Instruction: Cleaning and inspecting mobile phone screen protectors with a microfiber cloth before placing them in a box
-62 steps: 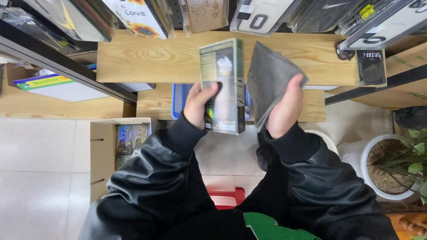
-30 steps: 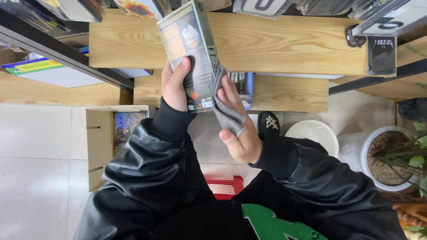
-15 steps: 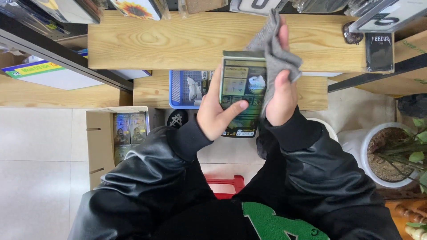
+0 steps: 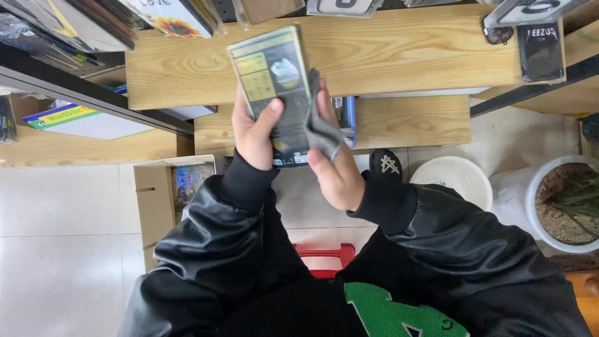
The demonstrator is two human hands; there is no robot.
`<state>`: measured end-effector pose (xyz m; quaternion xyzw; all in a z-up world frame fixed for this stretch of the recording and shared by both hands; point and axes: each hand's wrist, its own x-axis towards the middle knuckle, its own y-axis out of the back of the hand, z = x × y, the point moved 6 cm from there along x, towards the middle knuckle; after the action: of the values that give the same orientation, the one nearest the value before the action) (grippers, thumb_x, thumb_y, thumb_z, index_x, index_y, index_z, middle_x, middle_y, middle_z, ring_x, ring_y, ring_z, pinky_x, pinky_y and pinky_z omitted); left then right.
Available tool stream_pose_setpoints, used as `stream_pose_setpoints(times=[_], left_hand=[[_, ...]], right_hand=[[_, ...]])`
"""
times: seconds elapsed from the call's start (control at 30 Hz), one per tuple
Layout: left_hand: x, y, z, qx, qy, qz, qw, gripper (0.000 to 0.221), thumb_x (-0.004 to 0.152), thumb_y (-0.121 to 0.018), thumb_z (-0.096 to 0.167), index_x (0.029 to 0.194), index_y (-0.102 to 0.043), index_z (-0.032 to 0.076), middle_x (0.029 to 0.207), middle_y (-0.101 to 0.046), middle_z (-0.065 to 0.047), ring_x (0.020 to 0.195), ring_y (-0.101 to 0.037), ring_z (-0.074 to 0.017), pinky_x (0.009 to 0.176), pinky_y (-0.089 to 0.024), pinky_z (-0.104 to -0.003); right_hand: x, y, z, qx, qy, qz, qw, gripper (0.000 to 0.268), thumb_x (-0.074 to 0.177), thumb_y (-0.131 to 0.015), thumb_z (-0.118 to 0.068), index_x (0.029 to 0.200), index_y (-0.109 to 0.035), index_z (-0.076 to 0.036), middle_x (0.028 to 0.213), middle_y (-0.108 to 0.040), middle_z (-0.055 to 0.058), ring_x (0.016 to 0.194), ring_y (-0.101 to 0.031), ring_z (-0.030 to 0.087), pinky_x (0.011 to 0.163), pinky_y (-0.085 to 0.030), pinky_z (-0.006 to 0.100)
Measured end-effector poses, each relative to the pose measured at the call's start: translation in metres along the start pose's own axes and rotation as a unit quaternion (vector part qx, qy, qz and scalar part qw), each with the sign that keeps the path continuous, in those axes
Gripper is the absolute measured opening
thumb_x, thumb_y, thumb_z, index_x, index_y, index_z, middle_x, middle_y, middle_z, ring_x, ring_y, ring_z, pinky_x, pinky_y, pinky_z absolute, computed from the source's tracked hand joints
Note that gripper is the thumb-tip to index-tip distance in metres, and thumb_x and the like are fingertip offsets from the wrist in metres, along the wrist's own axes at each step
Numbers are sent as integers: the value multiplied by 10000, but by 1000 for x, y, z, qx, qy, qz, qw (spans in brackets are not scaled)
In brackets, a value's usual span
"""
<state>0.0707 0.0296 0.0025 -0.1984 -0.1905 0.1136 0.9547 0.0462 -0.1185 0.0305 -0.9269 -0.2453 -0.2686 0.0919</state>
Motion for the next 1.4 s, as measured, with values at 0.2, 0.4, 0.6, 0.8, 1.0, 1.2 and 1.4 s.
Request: stream_pose_setpoints(times=[0.2,0.4,0.6,0.8,1.0,1.2,1.4], left_hand=[[10,34,5,-73,42,123,989,481,909,-688,246,1326,-514,79,1069,-662,-131,924,-694,-247,784,-609,-419],[16,32,23,-94,66,164,980,466,896,-689,323,1270,-535,91,948,-676,-107,806,-704,-215,695,-631,-354],[10,18,26,-40,-32,80,996,475,935,-712,251,1332,-512,83,1157,-647,-123,1037,-655,-245,899,-562,-405],[-14,-36,41,135,-33,-36,990,591,976,-683,300,1441,-397,72,1358,-560,-103,1274,-558,-233,1122,-470,-376],[-30,-57,36,194,3,-94,976,688,991,-636,341,1509,-275,67,1456,-474,-123,1383,-481,-259,1211,-394,-397],[-8,-30,36,97,-8,-17,995,582,945,-706,267,1411,-419,67,1322,-588,-111,1241,-584,-249,1095,-489,-383],[9,24,42,19,-17,115,993,482,918,-726,206,1319,-508,53,1209,-621,-105,1102,-600,-230,984,-498,-351]], right_hand=[[-8,-16,-17,-3,-31,-73,997,580,1070,-395,-239,1575,-164,-74,1660,14,167,1542,-7,371,1259,-50,546],[-54,20,67,122,-159,52,978,459,1051,-387,-239,1437,-405,10,1487,-353,235,1396,-319,367,1184,-228,557],[16,25,-15,245,-162,114,949,656,1034,-431,-510,1443,-406,2,1498,-419,215,1420,-399,329,1181,-369,489],[23,26,-13,159,-27,15,987,644,1111,-351,-568,1587,-283,-140,1693,-163,39,1625,-125,220,1429,-110,459],[30,38,-7,34,18,20,999,705,1086,-354,-594,1659,-114,-260,1749,-6,-102,1702,-6,136,1519,-52,436],[12,6,-4,59,-16,-24,998,643,1113,-391,-521,1629,-104,-269,1714,81,-19,1648,57,199,1431,-28,479],[-6,-16,-8,-36,-59,-122,990,595,1126,-298,-478,1603,-112,-175,1691,2,87,1613,11,270,1365,-16,479]])
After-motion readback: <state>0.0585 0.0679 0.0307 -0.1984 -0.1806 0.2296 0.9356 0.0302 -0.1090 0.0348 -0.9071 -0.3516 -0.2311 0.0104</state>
